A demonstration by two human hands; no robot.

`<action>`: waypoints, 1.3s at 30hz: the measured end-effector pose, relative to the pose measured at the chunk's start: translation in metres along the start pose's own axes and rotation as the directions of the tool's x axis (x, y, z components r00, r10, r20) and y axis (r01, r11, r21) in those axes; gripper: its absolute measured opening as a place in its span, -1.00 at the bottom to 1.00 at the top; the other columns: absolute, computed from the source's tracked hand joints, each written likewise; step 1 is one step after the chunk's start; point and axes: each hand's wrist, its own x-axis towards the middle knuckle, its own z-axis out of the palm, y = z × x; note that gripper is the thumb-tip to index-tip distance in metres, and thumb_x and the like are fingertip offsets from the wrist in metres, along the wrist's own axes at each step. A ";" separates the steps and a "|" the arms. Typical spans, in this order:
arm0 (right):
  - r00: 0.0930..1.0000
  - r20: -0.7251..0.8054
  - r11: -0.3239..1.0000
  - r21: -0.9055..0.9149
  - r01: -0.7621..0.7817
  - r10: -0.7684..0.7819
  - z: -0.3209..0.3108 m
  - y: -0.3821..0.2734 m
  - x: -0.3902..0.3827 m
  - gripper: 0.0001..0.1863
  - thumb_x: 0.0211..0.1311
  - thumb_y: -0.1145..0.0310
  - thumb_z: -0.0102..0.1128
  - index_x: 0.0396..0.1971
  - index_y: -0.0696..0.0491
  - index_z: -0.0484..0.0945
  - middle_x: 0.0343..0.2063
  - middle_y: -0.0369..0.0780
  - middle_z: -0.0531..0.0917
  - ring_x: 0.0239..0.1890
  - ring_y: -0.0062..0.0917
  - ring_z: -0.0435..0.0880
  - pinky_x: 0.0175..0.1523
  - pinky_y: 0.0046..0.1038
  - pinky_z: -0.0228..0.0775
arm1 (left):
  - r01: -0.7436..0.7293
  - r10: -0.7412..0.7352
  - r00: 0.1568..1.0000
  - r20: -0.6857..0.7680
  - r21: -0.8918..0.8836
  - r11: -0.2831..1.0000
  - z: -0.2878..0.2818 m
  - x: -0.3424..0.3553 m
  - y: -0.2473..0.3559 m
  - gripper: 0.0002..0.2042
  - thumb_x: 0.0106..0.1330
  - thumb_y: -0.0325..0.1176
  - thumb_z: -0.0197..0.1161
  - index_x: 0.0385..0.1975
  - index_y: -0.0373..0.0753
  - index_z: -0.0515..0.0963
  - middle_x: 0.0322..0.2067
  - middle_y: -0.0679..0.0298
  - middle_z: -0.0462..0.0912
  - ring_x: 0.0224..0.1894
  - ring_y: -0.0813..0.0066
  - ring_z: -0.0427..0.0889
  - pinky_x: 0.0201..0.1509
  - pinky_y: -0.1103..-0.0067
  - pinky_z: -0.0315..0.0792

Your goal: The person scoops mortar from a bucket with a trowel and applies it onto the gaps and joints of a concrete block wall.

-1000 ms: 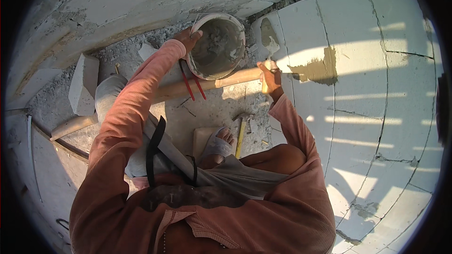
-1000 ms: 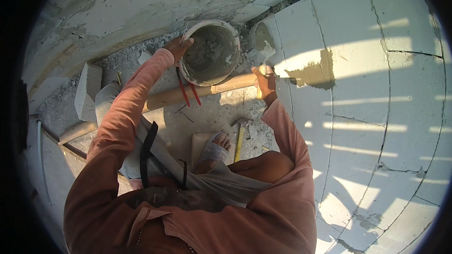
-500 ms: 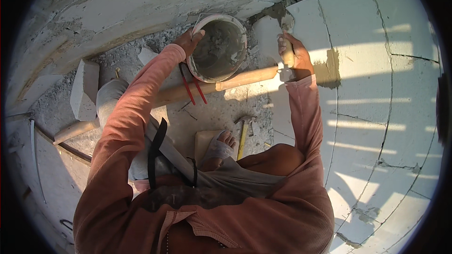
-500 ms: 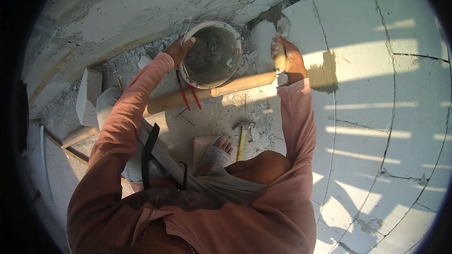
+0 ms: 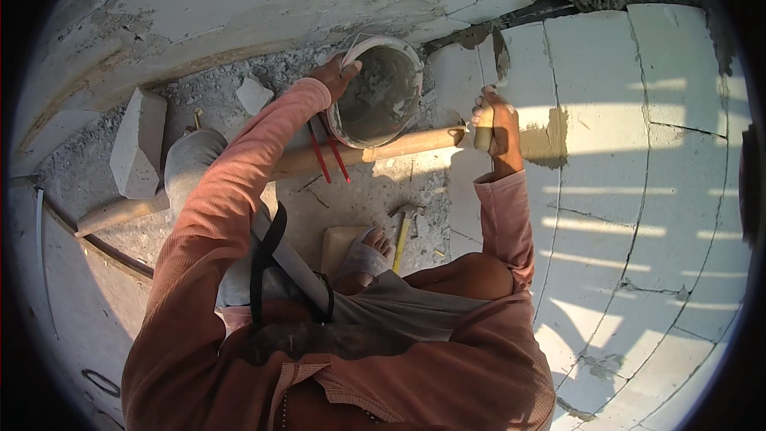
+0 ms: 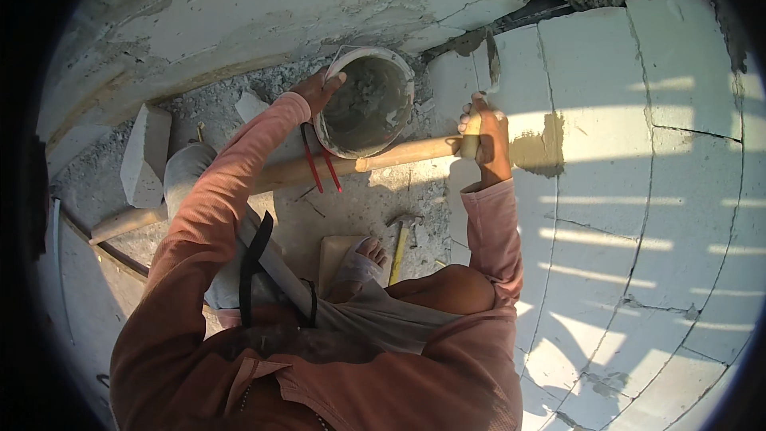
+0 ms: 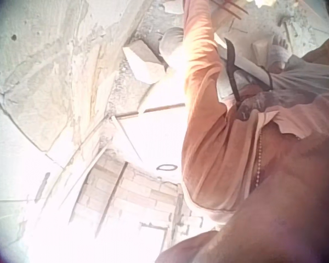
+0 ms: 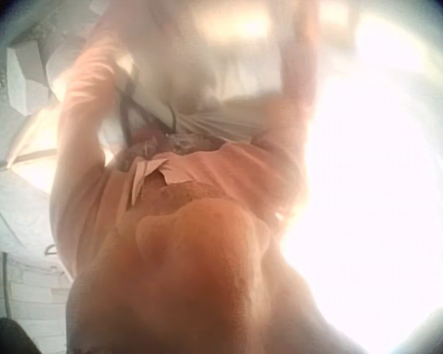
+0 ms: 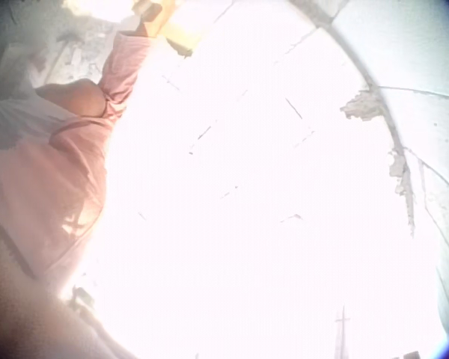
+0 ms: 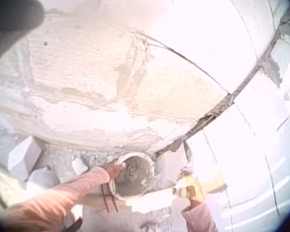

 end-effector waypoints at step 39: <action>0.951 0.010 0.870 0.400 -0.288 0.310 -0.002 0.059 0.084 -0.87 0.41 0.37 0.17 -0.19 0.06 0.45 -0.46 -0.14 0.55 -0.56 -0.46 0.53 -0.49 -0.41 0.54 | -0.014 0.023 0.999 0.049 -0.173 0.985 0.002 -0.001 -0.005 -0.25 0.39 0.32 -0.08 0.35 -0.20 0.27 -0.03 -0.04 0.63 -0.22 0.14 0.73 -0.22 0.35 0.65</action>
